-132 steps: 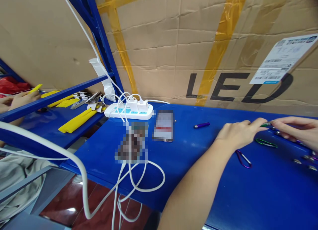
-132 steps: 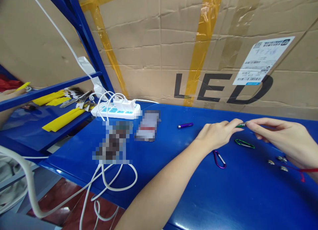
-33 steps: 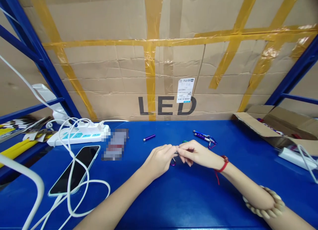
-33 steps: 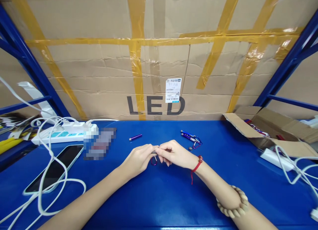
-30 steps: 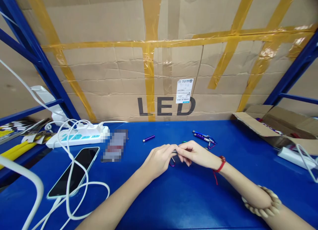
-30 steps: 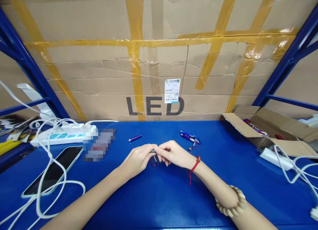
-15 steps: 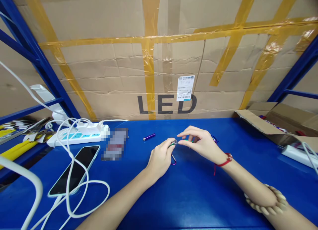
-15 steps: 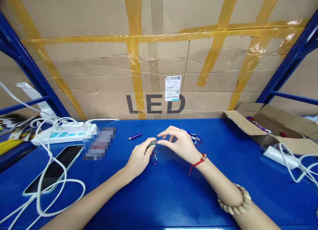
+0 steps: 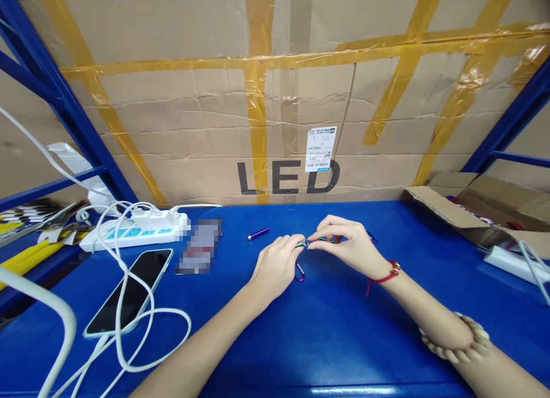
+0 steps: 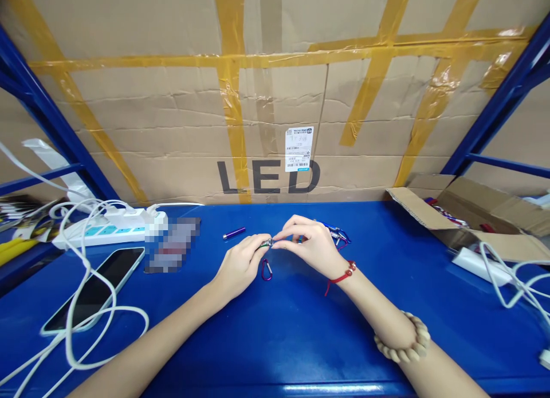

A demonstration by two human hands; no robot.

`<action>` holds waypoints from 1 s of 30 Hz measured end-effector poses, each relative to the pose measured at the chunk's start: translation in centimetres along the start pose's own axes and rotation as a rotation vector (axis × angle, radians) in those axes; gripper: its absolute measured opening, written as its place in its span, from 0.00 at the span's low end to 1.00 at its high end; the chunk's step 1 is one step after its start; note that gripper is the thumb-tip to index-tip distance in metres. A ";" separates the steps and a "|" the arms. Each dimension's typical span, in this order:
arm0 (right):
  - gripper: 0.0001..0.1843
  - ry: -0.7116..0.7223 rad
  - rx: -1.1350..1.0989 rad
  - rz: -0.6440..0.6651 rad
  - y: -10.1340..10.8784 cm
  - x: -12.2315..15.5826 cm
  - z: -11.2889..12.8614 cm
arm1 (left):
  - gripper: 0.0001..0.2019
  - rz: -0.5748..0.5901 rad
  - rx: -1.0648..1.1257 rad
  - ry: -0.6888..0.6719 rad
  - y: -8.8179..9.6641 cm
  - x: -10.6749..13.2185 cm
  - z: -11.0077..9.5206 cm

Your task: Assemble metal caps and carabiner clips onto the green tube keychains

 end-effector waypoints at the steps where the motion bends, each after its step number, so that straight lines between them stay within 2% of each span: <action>1: 0.14 0.005 0.001 0.003 0.0 0.0 0.0 | 0.10 0.002 -0.002 -0.007 0.0 0.0 -0.1; 11: 0.14 0.063 0.123 0.074 -0.8 0.5 -0.2 | 0.08 0.069 0.005 -0.064 -0.5 0.2 -0.5; 17: 0.16 0.014 0.019 0.087 -0.9 0.3 -0.8 | 0.10 0.086 0.079 -0.079 -0.5 0.4 -0.7; 22: 0.16 -0.030 -0.070 0.133 -1.8 0.4 -1.1 | 0.08 0.118 0.123 -0.050 -0.8 0.7 -0.2; 30: 0.18 -0.121 -0.167 0.080 -1.5 0.5 -0.7 | 0.05 0.043 0.237 -0.007 -1.0 1.2 -0.3</action>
Point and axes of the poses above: each hand's wrist, its own x-axis away from the middle knuckle, its own y-axis out of the back of the hand, z = x × y, the point moved 9 cm from there along -x, towards the middle knuckle, and after that the axes turned 4 degrees about -y, right-handed, at the moved point
